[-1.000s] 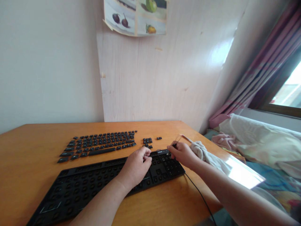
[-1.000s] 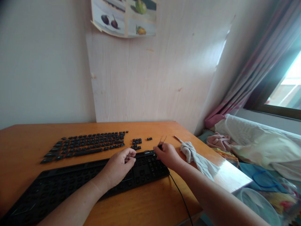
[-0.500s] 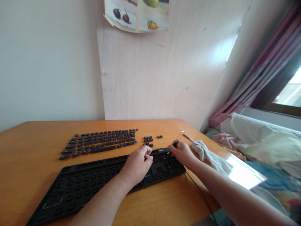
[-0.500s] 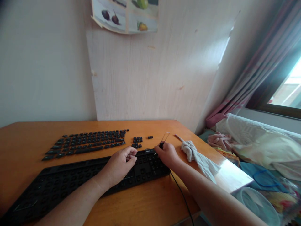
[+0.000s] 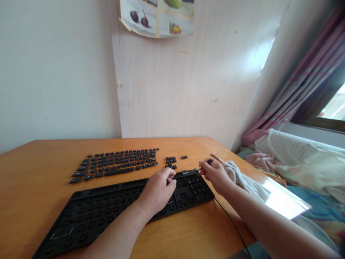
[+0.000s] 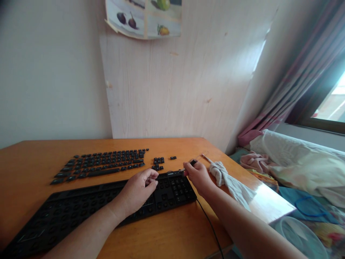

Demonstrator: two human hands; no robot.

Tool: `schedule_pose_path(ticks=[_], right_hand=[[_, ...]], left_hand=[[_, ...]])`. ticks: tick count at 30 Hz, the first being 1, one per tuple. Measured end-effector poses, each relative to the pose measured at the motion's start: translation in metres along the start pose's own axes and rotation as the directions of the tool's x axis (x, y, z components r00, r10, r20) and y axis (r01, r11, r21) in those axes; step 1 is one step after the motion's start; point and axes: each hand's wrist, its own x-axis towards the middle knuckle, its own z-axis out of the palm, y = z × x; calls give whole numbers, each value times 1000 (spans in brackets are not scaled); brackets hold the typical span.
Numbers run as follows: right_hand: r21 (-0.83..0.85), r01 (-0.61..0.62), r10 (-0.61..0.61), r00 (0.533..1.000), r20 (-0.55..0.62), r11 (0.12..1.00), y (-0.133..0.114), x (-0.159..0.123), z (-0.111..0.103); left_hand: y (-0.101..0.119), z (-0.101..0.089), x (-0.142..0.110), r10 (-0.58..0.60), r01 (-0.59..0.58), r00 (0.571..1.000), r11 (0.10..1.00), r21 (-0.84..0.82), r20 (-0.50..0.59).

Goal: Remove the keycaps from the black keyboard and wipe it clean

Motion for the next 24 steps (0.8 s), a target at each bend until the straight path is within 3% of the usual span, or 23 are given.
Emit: schedule_pose_path(ticks=[4, 10, 14, 20, 24], right_hand=[[41, 138, -140, 988, 64, 990, -24, -12, 14], [127, 140, -159, 975, 154, 982, -54, -34, 44], [187, 145, -185, 959, 214, 972, -55, -41, 57], [201, 125, -169, 961, 220, 972, -56, -45, 62], [143, 259, -279, 949, 147, 955, -56, -43, 60]], left_hand=[[6, 0, 0, 3, -6, 999, 997, -81, -35], [14, 1, 1, -98, 77, 994, 937, -341, -45], [16, -2, 3, -87, 76, 996, 869, -490, 1], [17, -4, 4, -157, 136, 987, 808, -573, 13], [19, -4, 2, -199, 183, 979, 784, -593, 38]])
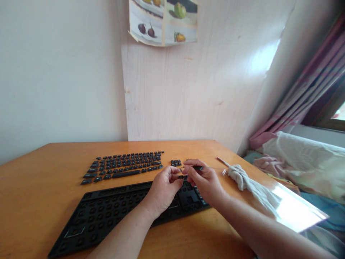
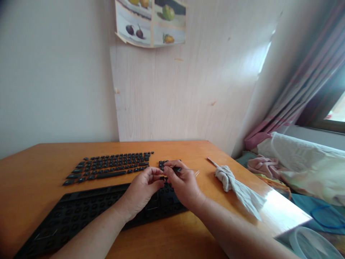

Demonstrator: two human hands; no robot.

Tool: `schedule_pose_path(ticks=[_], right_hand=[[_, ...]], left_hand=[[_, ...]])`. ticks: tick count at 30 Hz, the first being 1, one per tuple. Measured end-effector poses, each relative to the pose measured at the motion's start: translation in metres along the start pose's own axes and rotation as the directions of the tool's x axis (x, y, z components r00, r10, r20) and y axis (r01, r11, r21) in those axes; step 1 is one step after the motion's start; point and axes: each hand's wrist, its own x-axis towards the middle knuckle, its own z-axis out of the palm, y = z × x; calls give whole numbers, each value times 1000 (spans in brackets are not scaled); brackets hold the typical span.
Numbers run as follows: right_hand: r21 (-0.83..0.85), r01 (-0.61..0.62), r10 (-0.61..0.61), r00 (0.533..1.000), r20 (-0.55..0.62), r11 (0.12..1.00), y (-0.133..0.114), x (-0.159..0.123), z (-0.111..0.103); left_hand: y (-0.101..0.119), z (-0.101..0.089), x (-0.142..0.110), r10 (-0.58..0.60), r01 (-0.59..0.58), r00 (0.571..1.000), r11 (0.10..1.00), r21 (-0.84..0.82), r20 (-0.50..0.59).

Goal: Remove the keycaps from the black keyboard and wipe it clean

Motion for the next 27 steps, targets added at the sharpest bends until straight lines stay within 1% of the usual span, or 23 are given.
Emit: schedule_pose_path(ticks=[2, 3, 5, 7, 9, 11, 13, 17, 19, 21, 24, 26, 27], right_hand=[[-124, 133, -133, 991, 15, 983, 2, 1, -4], [-206, 209, -202, 978, 53, 956, 4, 2, -6], [-363, 346, -311, 938, 153, 865, 8, 2, -11], [-474, 432, -358, 902, 243, 767, 11, 2, -15], [-540, 466, -356, 885, 301, 701, 13, 1, -18], [-581, 474, -331, 880, 341, 662, 14, 1, -21], [-603, 473, -307, 880, 363, 642, 14, 1, -22], [-608, 472, -294, 880, 374, 639, 15, 3, -23], [-597, 468, -304, 882, 360, 652, 17, 7, -25], [-581, 445, -314, 895, 318, 681, 22, 16, -30], [-561, 361, -296, 933, 206, 745, 35, 37, -45], [-588, 254, -230, 966, 118, 768, 46, 53, -60], [-610, 184, -174, 982, 75, 771, 52, 61, -68]], left_hand=[[1, 0, -1, -43, 43, 999, 999, -27, -14], [2, 0, -1, -64, 63, 998, 997, -55, -15], [3, 0, -2, -97, 95, 995, 989, -117, -12], [4, 0, -2, -120, 116, 993, 980, -159, -15], [5, -1, -2, -137, 131, 990, 977, -170, -25], [5, -1, -2, -146, 141, 989, 975, -171, -22], [5, -1, -2, -152, 148, 988, 974, -168, -7], [5, 0, -3, -163, 164, 986, 974, -158, 18], [5, -1, -2, -157, 156, 988, 977, -145, 5], [4, -3, -1, -137, 132, 990, 985, -114, -34], [2, -7, 0, -99, 95, 989, 995, -44, -106], [1, -9, 1, -84, 84, 988, 996, -5, -133], [1, -10, 2, -82, 84, 987, 996, 9, -142]])
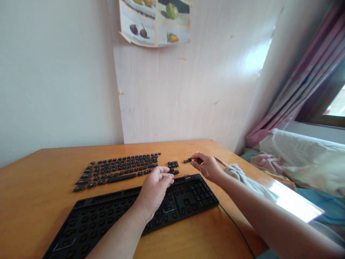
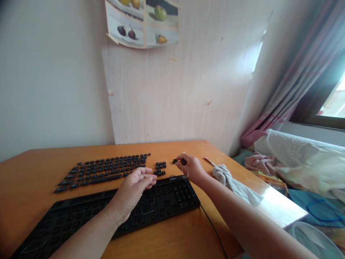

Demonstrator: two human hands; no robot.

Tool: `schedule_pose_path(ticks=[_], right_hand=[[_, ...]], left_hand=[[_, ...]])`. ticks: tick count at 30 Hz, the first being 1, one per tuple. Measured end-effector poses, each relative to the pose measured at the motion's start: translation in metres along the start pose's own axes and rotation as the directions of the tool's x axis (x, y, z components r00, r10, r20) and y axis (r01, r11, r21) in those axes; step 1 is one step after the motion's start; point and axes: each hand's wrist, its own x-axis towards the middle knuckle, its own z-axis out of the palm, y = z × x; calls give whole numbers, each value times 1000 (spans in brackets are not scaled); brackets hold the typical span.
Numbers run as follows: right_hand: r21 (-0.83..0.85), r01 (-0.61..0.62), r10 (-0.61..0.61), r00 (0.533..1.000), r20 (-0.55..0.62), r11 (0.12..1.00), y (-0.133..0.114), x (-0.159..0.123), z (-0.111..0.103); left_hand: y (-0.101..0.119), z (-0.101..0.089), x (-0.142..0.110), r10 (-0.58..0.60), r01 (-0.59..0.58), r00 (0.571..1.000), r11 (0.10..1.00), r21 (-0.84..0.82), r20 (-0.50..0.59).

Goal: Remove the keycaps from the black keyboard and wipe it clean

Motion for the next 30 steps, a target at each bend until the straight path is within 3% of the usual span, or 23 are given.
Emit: schedule_pose_path(ticks=[4, 11, 17, 30], right_hand=[[-108, -221, 228, 972, 51, 969, 40, 17, -3], [-177, -258, 280, 953, 113, 950, 76, 32, 14], [-232, -249, 288, 945, 153, 940, 84, 41, 26], [-260, -188, 243, 949, 200, 947, 85, 42, 25]], left_hand=[[-1, -2, 1, 0, 1, 1000, 1000, 30, -13], [-1, -3, 2, -10, 10, 1000, 998, 65, -6], [-2, -4, 2, -11, 11, 1000, 995, 99, -4], [-1, -3, 2, -20, 21, 1000, 996, 84, -13]])
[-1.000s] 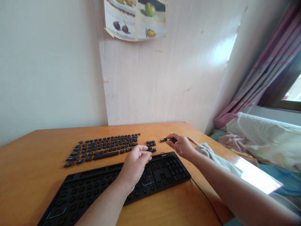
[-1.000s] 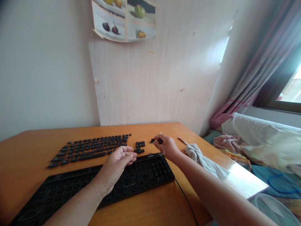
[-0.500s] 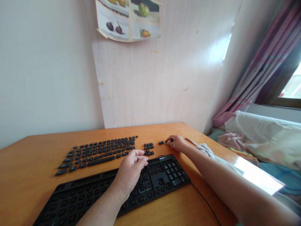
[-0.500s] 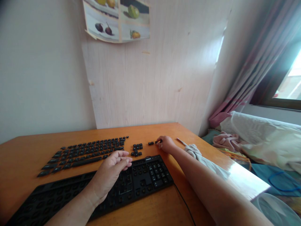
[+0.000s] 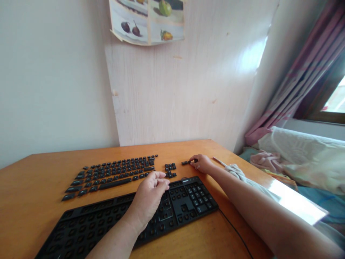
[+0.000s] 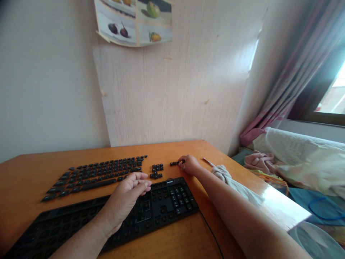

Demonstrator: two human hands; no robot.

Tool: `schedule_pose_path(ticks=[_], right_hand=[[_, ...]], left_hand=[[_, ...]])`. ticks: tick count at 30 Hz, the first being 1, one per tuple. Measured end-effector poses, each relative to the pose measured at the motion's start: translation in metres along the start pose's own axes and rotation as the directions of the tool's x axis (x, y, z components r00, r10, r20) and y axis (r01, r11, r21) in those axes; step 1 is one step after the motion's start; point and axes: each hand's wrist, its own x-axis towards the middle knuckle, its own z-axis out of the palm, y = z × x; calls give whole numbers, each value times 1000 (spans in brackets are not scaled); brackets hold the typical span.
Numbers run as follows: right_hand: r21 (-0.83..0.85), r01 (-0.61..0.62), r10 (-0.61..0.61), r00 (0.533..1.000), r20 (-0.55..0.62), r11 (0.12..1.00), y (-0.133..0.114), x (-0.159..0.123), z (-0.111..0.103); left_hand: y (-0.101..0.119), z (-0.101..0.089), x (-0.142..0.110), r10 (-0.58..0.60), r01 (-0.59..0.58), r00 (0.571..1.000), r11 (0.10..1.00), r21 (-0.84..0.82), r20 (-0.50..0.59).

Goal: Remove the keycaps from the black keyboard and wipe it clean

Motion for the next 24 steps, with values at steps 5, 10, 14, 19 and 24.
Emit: schedule_pose_path(ticks=[5, 10, 14, 19, 24], right_hand=[[5, -5, 5, 1000, -6, 1000, -2, -1, 0], [25, -25, 25, 999, -26, 999, -3, -4, -2], [60, -27, 31, 997, -71, 998, -8, -9, -9], [140, 10, 8, 991, -132, 990, -28, -30, -28], [319, -46, 85, 990, -110, 947, -48, -65, -45]], left_hand=[[0, 0, 0, 2, -2, 1000, 1000, 0, 0], [1, 0, 0, 1, -1, 1000, 1000, -1, 9], [1, 0, 0, 10, -10, 1000, 999, 31, 7], [-2, 0, 0, 29, -31, 999, 998, 58, 25], [-4, 0, 1, 34, -36, 999, 998, 55, 24]])
